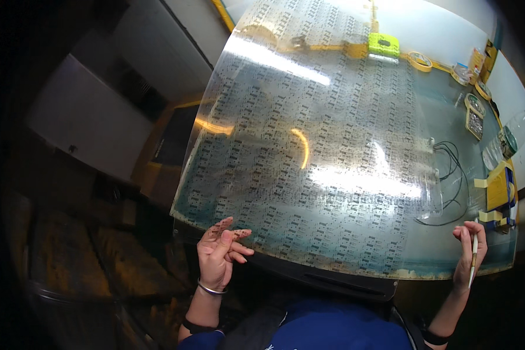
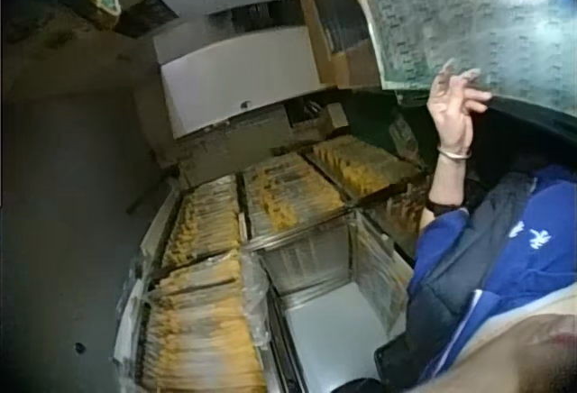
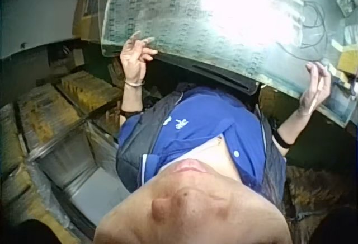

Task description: Inspecting and adjusting small components on a stencil sheet using a handheld probe tool.

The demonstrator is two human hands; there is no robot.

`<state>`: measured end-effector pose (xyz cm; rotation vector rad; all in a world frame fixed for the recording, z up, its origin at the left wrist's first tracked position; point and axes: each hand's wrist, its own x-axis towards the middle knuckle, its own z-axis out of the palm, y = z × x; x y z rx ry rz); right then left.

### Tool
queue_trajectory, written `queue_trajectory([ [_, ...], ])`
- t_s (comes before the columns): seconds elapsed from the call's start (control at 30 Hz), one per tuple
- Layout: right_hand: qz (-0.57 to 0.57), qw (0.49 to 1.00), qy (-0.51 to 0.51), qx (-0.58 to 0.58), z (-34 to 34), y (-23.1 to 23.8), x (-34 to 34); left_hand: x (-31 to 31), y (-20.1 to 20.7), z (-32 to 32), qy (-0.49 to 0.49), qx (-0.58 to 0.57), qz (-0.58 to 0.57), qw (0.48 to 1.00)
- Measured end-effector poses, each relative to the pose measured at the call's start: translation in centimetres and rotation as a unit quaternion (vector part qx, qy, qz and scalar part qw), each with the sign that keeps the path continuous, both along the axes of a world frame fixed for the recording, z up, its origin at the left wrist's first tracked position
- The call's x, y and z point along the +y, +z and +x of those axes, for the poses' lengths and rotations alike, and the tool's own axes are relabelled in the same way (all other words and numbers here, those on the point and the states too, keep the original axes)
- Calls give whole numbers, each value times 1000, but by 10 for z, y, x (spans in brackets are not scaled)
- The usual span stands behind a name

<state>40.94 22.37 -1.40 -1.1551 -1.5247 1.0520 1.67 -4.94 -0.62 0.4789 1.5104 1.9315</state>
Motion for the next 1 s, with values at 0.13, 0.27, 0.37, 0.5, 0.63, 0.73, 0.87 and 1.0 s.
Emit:
queue_trajectory([
  [0.13,14,1000,8,-17,1,0,2,-5,-8,-1,4,-11,18,1000],
  [0.27,20,999,7,-29,4,-5,6,-9,-12,0,13,-23,23,999],
  [0.37,23,999,5,-29,3,-6,7,-9,-13,0,12,-34,29,999],
  [0.5,26,998,-21,-49,-1,0,0,-1,-13,-3,-6,-53,48,997],
  [0.63,21,999,-25,-33,-17,13,-4,-6,-17,-6,41,-75,34,996],
  [0.73,6,1000,-19,6,-17,13,-4,-7,-17,-8,49,-61,51,996],
  [0.87,-4,1000,-15,18,-12,10,-3,-3,-18,-7,59,-57,80,993],
  [1.0,-7,1000,-15,23,-13,11,-4,0,-17,-5,66,-54,92,992],
])
